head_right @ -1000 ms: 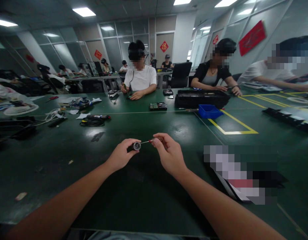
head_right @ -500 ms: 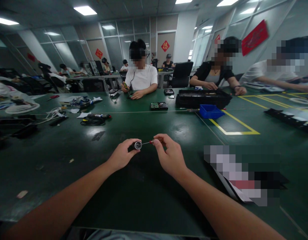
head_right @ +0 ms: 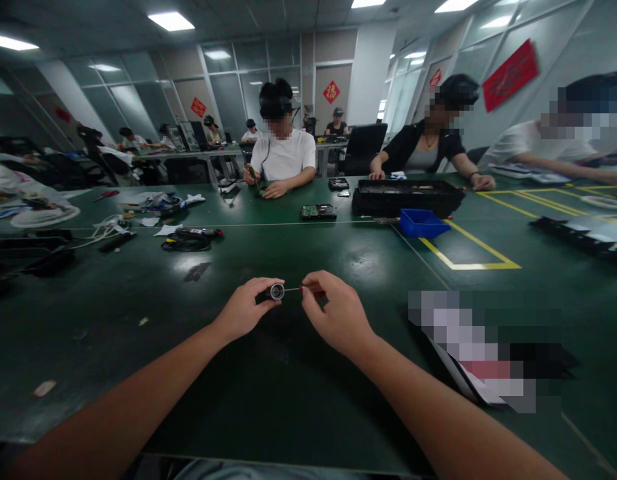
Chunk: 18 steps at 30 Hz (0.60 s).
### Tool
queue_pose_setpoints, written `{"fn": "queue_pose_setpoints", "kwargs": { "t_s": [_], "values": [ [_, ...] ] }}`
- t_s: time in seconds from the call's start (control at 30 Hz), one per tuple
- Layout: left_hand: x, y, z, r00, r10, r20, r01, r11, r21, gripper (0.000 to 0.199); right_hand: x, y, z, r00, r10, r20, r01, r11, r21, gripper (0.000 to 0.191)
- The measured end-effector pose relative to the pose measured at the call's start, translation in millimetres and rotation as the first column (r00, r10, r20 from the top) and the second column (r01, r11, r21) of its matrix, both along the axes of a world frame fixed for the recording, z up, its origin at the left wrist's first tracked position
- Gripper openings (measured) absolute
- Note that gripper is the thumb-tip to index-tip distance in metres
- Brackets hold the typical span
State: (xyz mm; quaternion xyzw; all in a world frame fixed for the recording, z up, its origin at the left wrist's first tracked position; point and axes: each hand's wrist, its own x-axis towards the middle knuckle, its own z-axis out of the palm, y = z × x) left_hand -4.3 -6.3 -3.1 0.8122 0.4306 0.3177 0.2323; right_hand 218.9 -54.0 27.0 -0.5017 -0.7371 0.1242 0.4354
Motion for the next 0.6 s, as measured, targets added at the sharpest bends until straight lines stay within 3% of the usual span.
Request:
{"fn": "queue_pose_setpoints", "kwargs": {
  "t_s": [0.1, 0.33, 0.43, 0.53, 0.6],
  "values": [
    [1.3, -2.3, 1.6, 1.000, -0.013, -0.002, 0.013, 1.000, -0.002, 0.038, 0.6, 0.0, -0.1, 0.998, 0.050, -0.027, -0.051, 0.998, -0.039, 0.027],
    [0.5, -2.3, -0.2, 1.000, -0.028, -0.005, 0.028, 1.000, -0.011, 0.038, 0.7, 1.1, 3.9, 0.999, -0.005, 0.039, 0.008, 0.995, -0.100, 0.032],
    [-0.7, -0.3, -2.1, 1.000, -0.013, 0.003, 0.013, 1.000, -0.006, 0.038, -0.1, -0.9, 3.5, 0.998, 0.054, 0.032, -0.050, 0.993, -0.107, 0.039],
    [-1.4, 0.9, -2.1, 1.000, 0.007, 0.017, -0.007, 1.000, -0.005, 0.038, -0.4, -2.7, 2.6, 0.991, 0.127, 0.033, -0.123, 0.987, -0.107, 0.033],
    [-1.1, 0.6, -1.2, 1.000, 0.004, 0.013, -0.004, 1.000, -0.002, 0.038, -0.9, -3.1, 1.3, 0.994, 0.105, 0.032, -0.100, 0.988, -0.122, 0.029]
  ]
}}
